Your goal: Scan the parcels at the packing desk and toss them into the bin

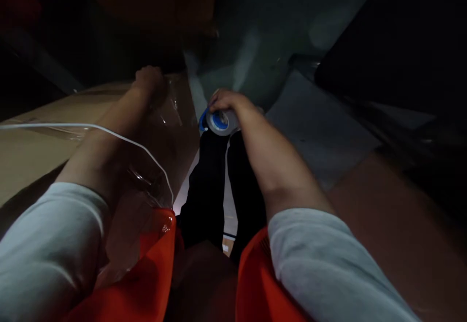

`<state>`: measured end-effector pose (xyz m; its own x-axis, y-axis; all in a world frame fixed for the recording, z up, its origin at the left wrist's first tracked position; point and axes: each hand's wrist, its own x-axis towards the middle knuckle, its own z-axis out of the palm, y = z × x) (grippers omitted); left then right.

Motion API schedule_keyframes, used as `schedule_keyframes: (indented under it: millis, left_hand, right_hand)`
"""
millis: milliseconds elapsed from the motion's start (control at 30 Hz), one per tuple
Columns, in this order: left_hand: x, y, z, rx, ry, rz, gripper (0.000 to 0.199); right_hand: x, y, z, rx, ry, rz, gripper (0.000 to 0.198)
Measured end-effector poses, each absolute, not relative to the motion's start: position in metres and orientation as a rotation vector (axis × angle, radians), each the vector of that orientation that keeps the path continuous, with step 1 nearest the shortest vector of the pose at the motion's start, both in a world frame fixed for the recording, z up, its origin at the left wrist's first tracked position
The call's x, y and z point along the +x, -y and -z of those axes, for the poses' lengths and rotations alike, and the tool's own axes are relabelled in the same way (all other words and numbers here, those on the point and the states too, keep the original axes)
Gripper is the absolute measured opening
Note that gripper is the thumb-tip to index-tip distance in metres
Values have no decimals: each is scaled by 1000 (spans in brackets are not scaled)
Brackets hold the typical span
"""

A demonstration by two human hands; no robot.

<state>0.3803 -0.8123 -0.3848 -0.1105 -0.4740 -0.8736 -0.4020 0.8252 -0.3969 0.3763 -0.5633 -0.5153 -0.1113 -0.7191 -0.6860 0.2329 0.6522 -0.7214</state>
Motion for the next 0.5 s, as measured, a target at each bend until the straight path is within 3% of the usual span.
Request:
schedule_keyframes:
  millis: [100,267,433,500]
  left_hand:
    - [389,791,392,-408,-1798,55,49]
    - [442,743,388,-221,-1617,55,75]
    - [497,715,364,-175,-1543,32,85]
    - [502,709,354,-172,-1537,18,79]
  right_hand:
    - [333,533,516,-313,-1459,713,37]
    - [336,492,485,-88,-1526,867,38]
    - [359,454,462,87,-1494,921,40]
    - [361,440,455,98,-1495,953,38]
